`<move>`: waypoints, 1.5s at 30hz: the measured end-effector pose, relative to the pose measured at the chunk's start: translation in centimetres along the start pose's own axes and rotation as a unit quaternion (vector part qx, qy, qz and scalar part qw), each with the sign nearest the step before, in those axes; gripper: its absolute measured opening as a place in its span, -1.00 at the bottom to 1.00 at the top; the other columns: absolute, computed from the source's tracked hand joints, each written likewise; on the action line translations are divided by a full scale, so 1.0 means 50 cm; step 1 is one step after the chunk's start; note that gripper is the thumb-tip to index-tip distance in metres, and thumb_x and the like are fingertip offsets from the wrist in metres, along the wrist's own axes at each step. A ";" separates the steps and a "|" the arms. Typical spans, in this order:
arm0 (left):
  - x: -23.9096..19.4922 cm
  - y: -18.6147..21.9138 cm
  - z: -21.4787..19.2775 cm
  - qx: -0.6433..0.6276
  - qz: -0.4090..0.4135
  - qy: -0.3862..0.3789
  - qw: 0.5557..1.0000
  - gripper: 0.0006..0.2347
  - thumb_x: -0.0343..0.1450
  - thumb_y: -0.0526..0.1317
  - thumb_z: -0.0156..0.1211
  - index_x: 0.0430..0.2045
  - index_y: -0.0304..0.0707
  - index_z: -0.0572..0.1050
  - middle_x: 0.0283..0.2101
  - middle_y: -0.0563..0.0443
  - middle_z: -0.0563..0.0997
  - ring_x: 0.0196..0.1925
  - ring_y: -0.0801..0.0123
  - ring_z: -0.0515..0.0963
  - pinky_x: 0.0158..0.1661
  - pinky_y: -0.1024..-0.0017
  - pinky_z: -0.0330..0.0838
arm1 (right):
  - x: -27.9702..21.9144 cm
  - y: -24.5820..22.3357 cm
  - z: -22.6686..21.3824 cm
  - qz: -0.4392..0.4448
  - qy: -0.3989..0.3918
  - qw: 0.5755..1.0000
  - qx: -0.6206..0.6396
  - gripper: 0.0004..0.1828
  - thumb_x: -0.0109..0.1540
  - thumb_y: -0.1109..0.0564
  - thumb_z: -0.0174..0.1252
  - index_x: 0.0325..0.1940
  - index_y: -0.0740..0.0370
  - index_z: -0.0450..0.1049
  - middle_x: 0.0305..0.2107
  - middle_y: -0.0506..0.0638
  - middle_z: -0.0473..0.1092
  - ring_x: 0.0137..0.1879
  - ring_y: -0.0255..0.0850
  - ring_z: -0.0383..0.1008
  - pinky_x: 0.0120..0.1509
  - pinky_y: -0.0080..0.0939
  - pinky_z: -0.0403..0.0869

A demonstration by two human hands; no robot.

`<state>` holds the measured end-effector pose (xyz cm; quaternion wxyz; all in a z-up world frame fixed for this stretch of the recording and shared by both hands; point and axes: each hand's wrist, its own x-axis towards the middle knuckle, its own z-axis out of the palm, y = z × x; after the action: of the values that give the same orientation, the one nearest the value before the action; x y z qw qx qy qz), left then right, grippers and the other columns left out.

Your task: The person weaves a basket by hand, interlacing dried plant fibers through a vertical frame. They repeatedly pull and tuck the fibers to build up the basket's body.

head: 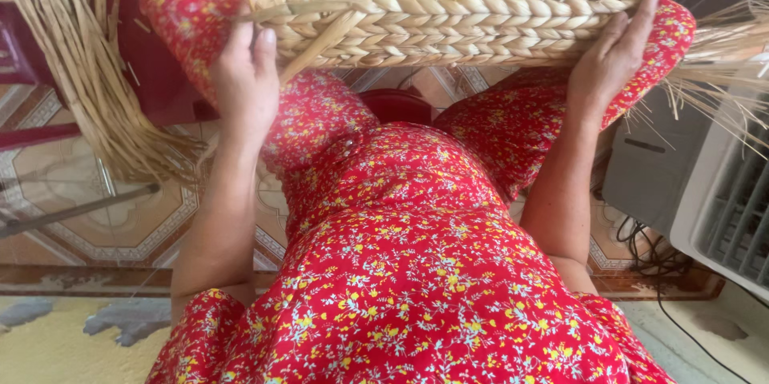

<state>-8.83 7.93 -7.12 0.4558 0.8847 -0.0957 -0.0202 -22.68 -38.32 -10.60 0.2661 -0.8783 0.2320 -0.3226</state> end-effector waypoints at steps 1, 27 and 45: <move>0.001 0.001 -0.002 0.026 -0.020 -0.011 0.999 -0.61 0.64 -0.26 0.06 0.42 -0.13 0.28 -0.32 -0.05 0.66 -0.34 0.42 0.63 -0.28 0.38 0.53 | 0.001 0.004 0.003 0.089 -0.007 0.996 0.020 -0.48 0.54 0.23 -0.24 0.62 0.25 0.04 0.29 0.29 0.29 0.33 0.04 0.36 0.38 0.02 0.43; 0.057 0.095 0.024 0.168 0.308 -0.039 0.936 -0.78 0.43 -0.44 0.40 -0.23 -0.32 0.40 -0.26 -0.01 0.51 -0.17 0.33 0.52 -0.22 0.46 0.50 | 0.099 -0.226 0.098 -0.033 0.128 0.989 0.067 -0.94 0.39 0.25 0.32 -0.09 0.25 0.55 -0.33 0.02 0.45 -0.21 -0.21 0.41 -0.11 -0.26 0.41; 0.010 -0.007 -0.067 -0.101 0.017 -0.012 0.995 -0.71 0.71 -0.29 -0.04 0.33 -0.39 0.38 -0.10 -0.12 0.69 -0.15 0.35 0.72 -0.16 0.42 0.69 | 0.033 -0.075 -0.046 0.040 0.014 0.995 0.089 -0.70 0.51 0.23 -0.02 0.22 0.36 0.56 -0.22 -0.01 0.60 -0.10 -0.35 0.62 -0.02 -0.33 0.58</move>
<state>-7.87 10.74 -5.40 0.5420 0.8320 -0.1139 -0.0327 -22.24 -37.21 -6.07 0.3525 -0.8365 0.2406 -0.3437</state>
